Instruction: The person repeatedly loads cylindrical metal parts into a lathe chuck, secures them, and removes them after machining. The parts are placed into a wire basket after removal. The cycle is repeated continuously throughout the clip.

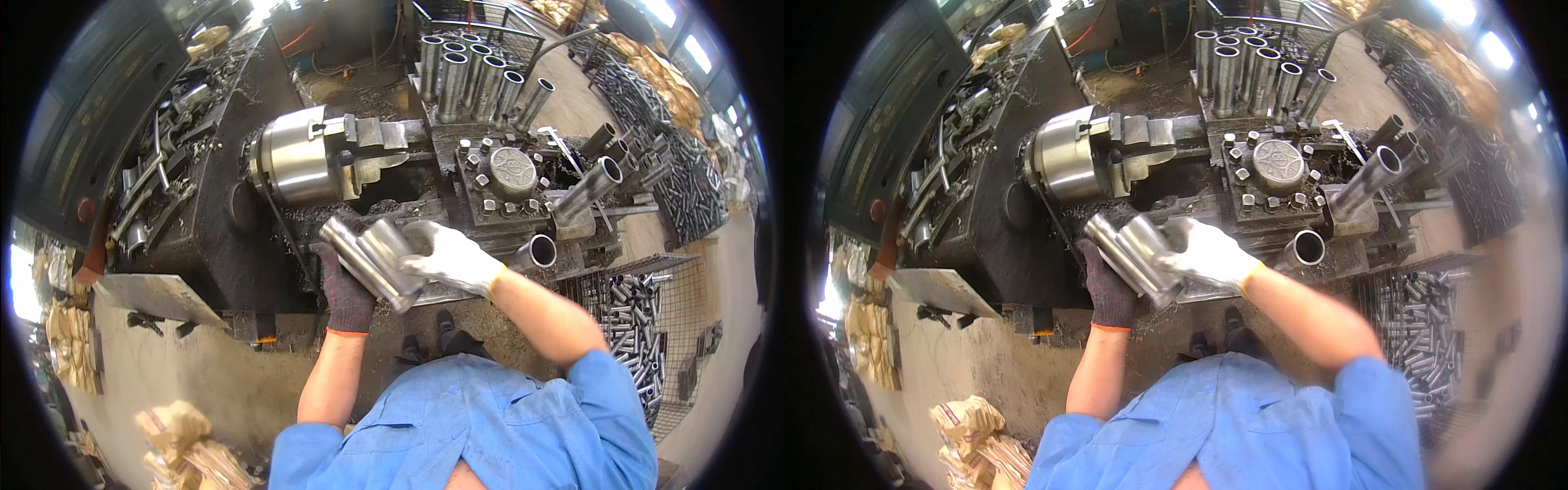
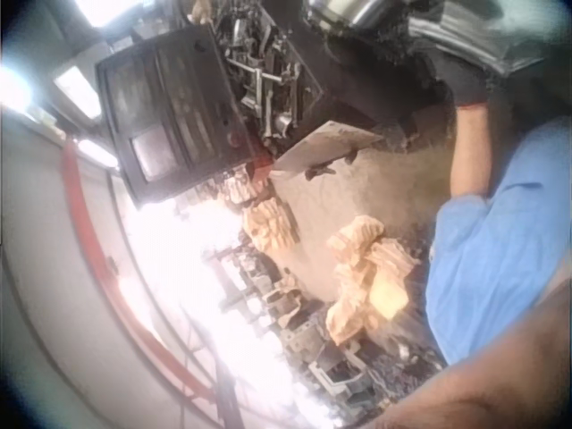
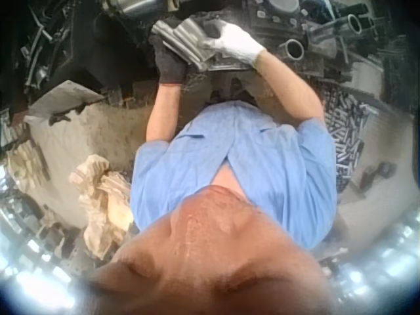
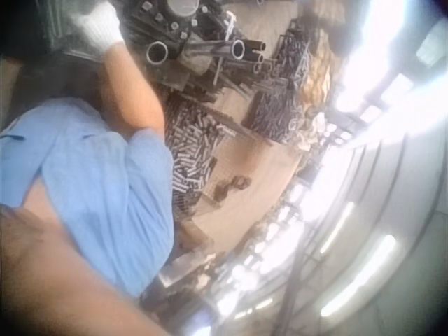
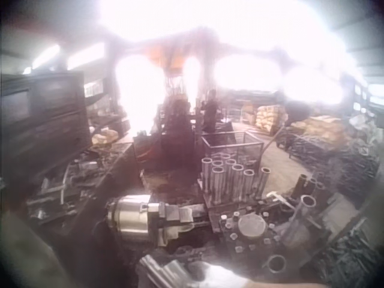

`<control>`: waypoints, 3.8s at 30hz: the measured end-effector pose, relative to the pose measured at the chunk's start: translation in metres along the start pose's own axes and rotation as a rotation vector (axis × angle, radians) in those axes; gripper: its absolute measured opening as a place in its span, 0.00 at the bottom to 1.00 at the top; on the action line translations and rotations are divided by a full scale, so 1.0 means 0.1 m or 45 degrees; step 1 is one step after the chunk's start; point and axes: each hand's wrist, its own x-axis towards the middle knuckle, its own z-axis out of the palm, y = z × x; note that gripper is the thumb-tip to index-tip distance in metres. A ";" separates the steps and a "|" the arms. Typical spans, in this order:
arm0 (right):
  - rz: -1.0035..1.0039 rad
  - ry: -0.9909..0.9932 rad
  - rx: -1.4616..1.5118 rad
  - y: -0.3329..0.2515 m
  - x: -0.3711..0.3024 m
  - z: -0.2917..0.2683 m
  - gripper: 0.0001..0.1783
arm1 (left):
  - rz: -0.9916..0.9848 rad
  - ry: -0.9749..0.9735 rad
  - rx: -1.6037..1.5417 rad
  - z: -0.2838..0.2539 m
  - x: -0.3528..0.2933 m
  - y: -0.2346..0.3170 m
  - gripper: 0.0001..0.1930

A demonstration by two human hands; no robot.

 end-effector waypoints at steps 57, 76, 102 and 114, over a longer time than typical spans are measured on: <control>-0.711 0.564 -0.726 -0.87 -0.53 -1.87 0.27 | 1.714 1.167 2.184 -0.70 -1.33 1.61 0.24; -0.116 1.014 -0.012 1.40 -1.92 -2.37 0.30 | 1.493 0.177 2.364 0.31 -0.78 0.59 0.20; -1.040 -1.363 -0.036 -1.21 -3.46 2.70 0.19 | 0.066 2.361 1.007 -1.54 -7.38 -3.62 0.28; -1.609 -2.737 -0.176 -0.87 -7.00 4.59 0.32 | 1.749 4.014 -2.138 -0.11 -7.74 -6.45 0.37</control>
